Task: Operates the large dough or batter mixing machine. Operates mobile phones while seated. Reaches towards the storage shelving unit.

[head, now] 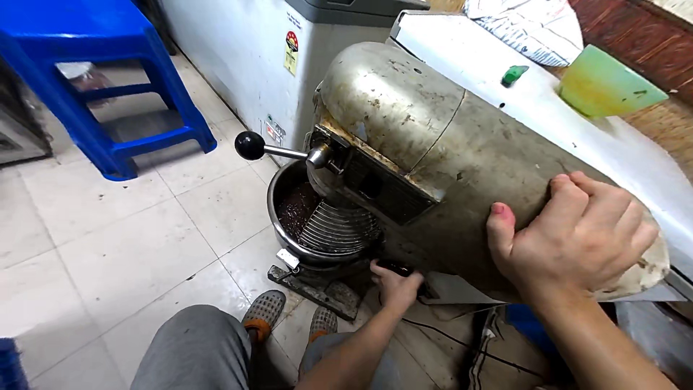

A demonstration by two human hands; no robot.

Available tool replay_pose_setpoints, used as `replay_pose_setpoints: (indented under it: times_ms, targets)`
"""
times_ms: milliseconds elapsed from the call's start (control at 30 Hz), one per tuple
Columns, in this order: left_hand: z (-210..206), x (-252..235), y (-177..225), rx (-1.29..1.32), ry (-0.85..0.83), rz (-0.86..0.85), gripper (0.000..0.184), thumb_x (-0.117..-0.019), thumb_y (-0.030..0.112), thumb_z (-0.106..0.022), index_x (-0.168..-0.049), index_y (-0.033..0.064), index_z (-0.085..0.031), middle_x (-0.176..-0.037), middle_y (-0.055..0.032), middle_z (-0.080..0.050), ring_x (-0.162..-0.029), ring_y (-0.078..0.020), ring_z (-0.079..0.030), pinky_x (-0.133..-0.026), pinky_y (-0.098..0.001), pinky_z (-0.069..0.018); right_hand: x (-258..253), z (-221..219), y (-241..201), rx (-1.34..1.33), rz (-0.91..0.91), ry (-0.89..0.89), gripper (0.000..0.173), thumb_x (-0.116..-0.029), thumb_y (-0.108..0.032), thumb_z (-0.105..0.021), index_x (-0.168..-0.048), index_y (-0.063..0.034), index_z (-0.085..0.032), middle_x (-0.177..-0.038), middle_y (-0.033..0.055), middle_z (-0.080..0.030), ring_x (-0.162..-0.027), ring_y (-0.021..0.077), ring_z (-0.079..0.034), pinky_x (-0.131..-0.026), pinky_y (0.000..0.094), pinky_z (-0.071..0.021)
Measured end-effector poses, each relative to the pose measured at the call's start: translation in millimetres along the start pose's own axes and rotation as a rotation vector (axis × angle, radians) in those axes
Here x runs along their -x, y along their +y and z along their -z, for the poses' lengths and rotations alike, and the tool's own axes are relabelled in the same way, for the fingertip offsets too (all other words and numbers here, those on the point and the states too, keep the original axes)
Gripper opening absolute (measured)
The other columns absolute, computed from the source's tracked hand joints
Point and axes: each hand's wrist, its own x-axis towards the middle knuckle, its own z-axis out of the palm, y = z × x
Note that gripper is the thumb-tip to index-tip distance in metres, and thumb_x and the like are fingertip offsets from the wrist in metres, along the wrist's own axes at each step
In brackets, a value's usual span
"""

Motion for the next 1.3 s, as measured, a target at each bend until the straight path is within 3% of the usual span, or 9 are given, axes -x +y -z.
replay_pose_setpoints:
  times_ms: [167,333,400,467,567,1033,1133,1200,1300]
  targets:
    - [-5,9,-7,-0.503,0.078,-0.211,0.131,-0.0577,0.055,-0.095,-0.158,0.0049,-0.026,-0.163,-0.036,-0.011,-0.146,-0.0508,-0.031,-0.111,-0.0494,-0.0449,0,1,0,-0.009,0.002,-0.009,0.073,-0.0968,-0.061,-0.037,-0.125,0.0032,-0.056,-0.122,0.0319,-0.06,-0.107,0.0504,-0.059,-0.083,0.0625,-0.0408]
    - [3,20,-19,-0.307,0.118,-0.359,0.13,-0.0618,0.06,-0.091,-0.158,0.002,-0.027,-0.164,-0.0364,-0.007,-0.148,-0.053,-0.025,-0.113,-0.0534,-0.0432,2,0,1,-0.008,-0.007,-0.002,0.074,-0.0965,-0.063,-0.036,-0.125,0.0025,-0.057,-0.122,0.0313,-0.06,-0.108,0.0494,-0.059,-0.083,0.0622,-0.0405]
    - [8,27,-15,0.017,0.07,-0.193,0.125,-0.0746,0.048,-0.088,-0.162,0.0014,-0.012,-0.163,-0.0366,-0.01,-0.148,-0.0515,-0.027,-0.113,-0.0582,-0.0414,1,-1,1,-0.006,-0.001,0.013,0.074,-0.0968,-0.063,-0.036,-0.124,0.0021,-0.057,-0.121,0.0308,-0.06,-0.107,0.0487,-0.059,-0.082,0.0612,-0.0406]
    - [16,23,-2,0.437,-0.1,0.24,0.095,-0.0978,0.055,-0.063,-0.164,0.0137,-0.009,-0.164,-0.0286,-0.02,-0.145,-0.0445,-0.036,-0.11,-0.0614,-0.0436,2,-1,1,-0.011,-0.004,0.015,0.073,-0.0971,-0.063,-0.036,-0.124,0.0019,-0.057,-0.121,0.03,-0.06,-0.107,0.0483,-0.059,-0.082,0.0608,-0.0405]
    - [22,7,3,0.867,-0.374,0.58,0.101,-0.0855,0.089,-0.039,-0.159,0.0206,-0.03,-0.153,-0.0234,-0.045,-0.132,-0.0449,-0.053,-0.1,-0.0646,-0.0499,2,-1,1,-0.013,-0.005,0.004,0.073,-0.0968,-0.062,-0.036,-0.125,0.0018,-0.056,-0.121,0.0306,-0.06,-0.106,0.0485,-0.059,-0.081,0.0614,-0.0408]
    - [20,-8,4,0.838,-0.435,0.572,0.076,-0.0975,0.071,-0.042,-0.154,0.0203,-0.036,-0.151,-0.0202,-0.047,-0.134,-0.0426,-0.051,-0.101,-0.0676,-0.046,3,-2,1,-0.007,-0.003,0.015,0.073,-0.0963,-0.062,-0.037,-0.125,0.0014,-0.058,-0.122,0.0304,-0.061,-0.108,0.0487,-0.06,-0.083,0.0614,-0.0416]
    - [13,-7,1,0.703,-0.32,0.491,0.073,-0.1,0.054,-0.055,-0.157,0.017,-0.028,-0.15,-0.0235,-0.045,-0.13,-0.0428,-0.053,-0.096,-0.0633,-0.0503,3,-2,1,-0.004,0.002,0.015,0.072,-0.0966,-0.061,-0.037,-0.126,0.001,-0.057,-0.122,0.03,-0.061,-0.108,0.0485,-0.059,-0.083,0.0611,-0.0414]
    - [8,-3,-3,0.428,-0.207,0.27,0.101,-0.0928,0.031,-0.075,-0.159,0.0118,-0.002,-0.151,-0.0317,-0.038,-0.128,-0.0433,-0.054,-0.095,-0.0569,-0.0548,2,-2,1,0.0,0.004,0.016,0.073,-0.0968,-0.062,-0.036,-0.126,0.0015,-0.057,-0.122,0.03,-0.061,-0.107,0.0488,-0.059,-0.082,0.0609,-0.0408]
    - [0,8,-6,-0.286,0.034,-0.083,0.143,-0.053,0.045,-0.099,-0.159,0.0033,-0.012,-0.152,-0.036,-0.033,-0.132,-0.0448,-0.051,-0.101,-0.0505,-0.0537,3,-1,2,0.004,0.001,0.002,0.074,-0.0963,-0.063,-0.036,-0.125,0.0018,-0.057,-0.123,0.0303,-0.06,-0.108,0.0485,-0.059,-0.082,0.0609,-0.0409]
